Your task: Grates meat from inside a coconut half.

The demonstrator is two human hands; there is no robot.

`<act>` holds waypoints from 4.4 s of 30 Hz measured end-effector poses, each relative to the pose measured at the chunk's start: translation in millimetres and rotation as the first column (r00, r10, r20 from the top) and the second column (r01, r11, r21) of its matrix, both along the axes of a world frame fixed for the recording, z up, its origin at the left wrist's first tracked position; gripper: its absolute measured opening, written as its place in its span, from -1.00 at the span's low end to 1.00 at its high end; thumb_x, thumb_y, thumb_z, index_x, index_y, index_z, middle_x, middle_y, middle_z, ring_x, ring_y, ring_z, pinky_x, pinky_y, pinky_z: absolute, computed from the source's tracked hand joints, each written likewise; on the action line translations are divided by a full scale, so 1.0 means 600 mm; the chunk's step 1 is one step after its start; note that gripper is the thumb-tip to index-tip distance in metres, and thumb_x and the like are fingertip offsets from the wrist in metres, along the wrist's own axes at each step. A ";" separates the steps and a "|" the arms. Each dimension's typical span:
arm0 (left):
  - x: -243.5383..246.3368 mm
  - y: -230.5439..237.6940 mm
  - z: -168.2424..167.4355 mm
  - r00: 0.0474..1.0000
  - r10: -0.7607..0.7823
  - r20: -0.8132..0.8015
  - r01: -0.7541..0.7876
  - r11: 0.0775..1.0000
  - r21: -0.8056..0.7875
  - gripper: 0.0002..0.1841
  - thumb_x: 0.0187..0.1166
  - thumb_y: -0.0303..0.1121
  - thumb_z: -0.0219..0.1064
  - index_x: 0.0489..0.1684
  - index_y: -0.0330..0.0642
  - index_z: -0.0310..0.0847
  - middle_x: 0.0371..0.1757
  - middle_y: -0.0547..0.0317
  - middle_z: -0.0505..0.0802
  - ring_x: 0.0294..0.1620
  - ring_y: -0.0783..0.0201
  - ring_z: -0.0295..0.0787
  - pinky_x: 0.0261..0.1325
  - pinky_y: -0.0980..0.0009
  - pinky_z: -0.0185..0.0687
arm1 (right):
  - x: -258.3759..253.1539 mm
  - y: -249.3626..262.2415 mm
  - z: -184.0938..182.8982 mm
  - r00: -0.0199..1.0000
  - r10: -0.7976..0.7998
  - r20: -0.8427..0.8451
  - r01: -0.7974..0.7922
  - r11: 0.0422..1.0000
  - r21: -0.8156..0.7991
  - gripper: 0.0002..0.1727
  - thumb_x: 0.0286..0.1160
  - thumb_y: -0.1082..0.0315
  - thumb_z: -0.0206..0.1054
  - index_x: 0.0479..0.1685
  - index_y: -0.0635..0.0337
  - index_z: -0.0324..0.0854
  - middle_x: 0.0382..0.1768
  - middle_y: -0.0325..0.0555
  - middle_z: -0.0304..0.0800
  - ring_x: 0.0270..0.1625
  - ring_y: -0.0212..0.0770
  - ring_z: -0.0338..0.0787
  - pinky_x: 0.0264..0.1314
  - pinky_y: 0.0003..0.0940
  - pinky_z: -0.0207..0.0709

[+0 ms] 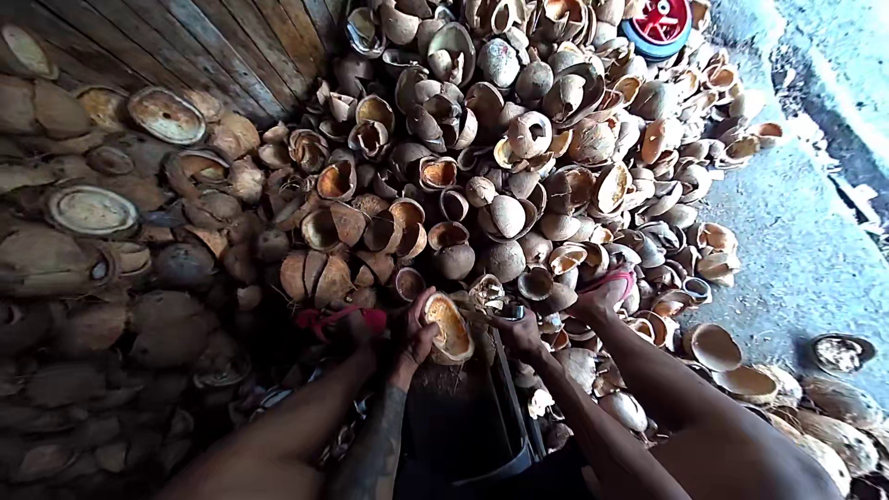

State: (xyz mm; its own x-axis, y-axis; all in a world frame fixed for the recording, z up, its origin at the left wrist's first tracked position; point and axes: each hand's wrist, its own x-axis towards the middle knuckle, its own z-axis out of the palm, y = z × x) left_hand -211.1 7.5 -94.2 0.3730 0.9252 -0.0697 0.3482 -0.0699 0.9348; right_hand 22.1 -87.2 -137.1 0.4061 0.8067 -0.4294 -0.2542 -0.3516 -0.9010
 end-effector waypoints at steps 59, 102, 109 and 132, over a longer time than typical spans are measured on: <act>0.015 0.014 0.063 0.977 0.042 -0.209 -0.080 0.981 -0.178 -0.45 0.48 -0.57 0.16 0.45 0.12 0.65 0.37 0.08 0.80 0.29 0.00 0.76 0.23 -0.19 0.66 | -0.044 0.078 0.225 0.200 0.847 0.493 -0.793 0.436 -0.426 -0.68 0.44 0.10 0.44 0.02 0.10 0.75 -0.18 0.07 0.85 -0.03 0.11 0.84 0.07 0.25 0.62; 0.025 0.000 0.021 0.996 0.006 -0.091 -0.003 0.999 0.040 -0.35 0.10 -0.50 0.25 0.37 -0.08 0.72 0.39 0.26 0.82 0.45 0.36 0.70 0.51 0.20 0.63 | -0.073 -0.095 0.125 0.975 -0.073 0.209 0.117 0.972 -0.205 -0.56 0.11 0.15 0.72 -0.32 0.29 0.63 -0.61 -0.18 0.59 -0.62 -0.29 0.55 -0.51 -0.26 0.54; 0.021 0.003 0.003 0.988 0.090 0.127 -0.080 0.994 -0.080 -0.29 -0.05 -0.55 0.24 0.36 -0.29 0.67 0.33 0.03 0.83 0.36 0.23 0.75 0.38 0.20 0.70 | -0.077 -0.059 -0.023 0.925 -0.355 0.136 0.350 0.935 0.060 -0.62 -0.02 0.23 0.75 -0.59 0.07 0.55 -0.72 -0.35 0.55 -0.68 -0.41 0.52 -0.56 -0.41 0.52; 0.021 0.015 0.011 0.999 -0.051 0.008 0.050 0.994 0.098 -0.46 0.19 -0.55 0.09 0.17 -0.14 0.82 0.30 0.17 0.86 0.44 0.29 0.71 0.51 0.20 0.61 | 0.033 0.047 0.080 0.762 0.443 0.473 -0.478 0.877 -0.051 -0.46 -0.07 -0.13 0.72 -0.42 0.07 0.59 -0.56 -0.37 0.57 -0.50 -0.44 0.55 -0.32 -0.35 0.53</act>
State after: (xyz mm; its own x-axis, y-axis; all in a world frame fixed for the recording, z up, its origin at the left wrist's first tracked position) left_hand -198.7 16.4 -87.7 0.4198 0.9073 0.0242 0.3322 -0.1785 0.9262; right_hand 41.8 -58.7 -88.8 0.1117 0.9675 -0.2270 0.3683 -0.2525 -0.8948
